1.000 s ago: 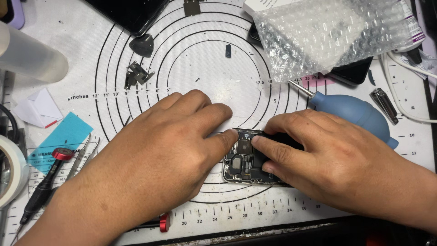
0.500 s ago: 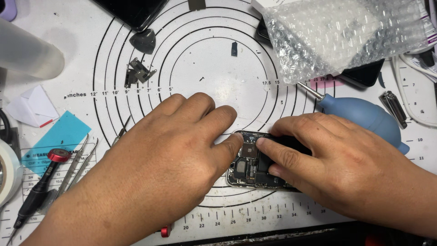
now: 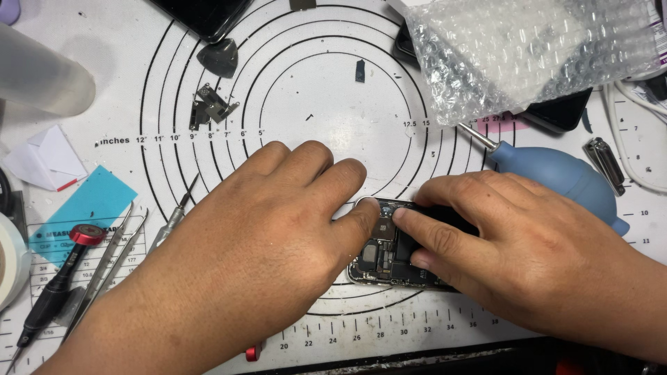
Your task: The person repairs a disassembled smartphone at a workbench. They handle the phone frame and internal components, use a blue air blower to blow dust off the internals, press components into the frame, and use a screwdriver to work on the phone near the end.
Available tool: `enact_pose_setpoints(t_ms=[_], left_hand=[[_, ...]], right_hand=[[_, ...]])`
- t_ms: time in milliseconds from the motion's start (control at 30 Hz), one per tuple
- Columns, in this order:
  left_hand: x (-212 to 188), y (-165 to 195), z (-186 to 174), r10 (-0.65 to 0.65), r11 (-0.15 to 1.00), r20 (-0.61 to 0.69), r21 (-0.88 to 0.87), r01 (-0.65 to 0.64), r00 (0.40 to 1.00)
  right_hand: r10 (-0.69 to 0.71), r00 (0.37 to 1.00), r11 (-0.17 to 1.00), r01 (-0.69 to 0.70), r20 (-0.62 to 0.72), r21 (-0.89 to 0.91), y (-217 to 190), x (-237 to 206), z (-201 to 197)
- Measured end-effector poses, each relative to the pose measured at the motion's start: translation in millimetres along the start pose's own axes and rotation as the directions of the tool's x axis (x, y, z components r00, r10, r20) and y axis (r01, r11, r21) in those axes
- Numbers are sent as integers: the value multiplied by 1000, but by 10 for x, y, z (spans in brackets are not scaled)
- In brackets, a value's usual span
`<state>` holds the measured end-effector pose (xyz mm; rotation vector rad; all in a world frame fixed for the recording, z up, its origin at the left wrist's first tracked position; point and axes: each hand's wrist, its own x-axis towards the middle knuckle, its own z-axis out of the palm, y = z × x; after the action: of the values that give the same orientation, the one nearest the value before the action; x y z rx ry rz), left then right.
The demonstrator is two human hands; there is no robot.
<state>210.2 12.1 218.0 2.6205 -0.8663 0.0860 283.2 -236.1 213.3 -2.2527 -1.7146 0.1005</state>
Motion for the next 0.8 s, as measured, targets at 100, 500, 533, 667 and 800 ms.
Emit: enact_pose_setpoints(t_ms=[100,500,533,667,800], left_hand=[[5,1,19,6,1000,0,21,-6,1000],[-18,15,1,27,999,-75,32,-25,997],[-17,16,2,23,999,-54,24,-22,998],[-15,5,11,11,1000,24,13,-11,1000],[-18,4,9,4,1000,30,-13,-4,1000]], right_hand=[[-8,1000,1000,8,-7,8,0,11,9],[0,1000,1000,0,-8,-15,-9,41,16],[2,1000,1000,-2,-5,-15,-11,43,12],[-12,1000,999,13,-16,31,-15,46,-12],[-43,999,998,43,-16,47,-28,48,-4]])
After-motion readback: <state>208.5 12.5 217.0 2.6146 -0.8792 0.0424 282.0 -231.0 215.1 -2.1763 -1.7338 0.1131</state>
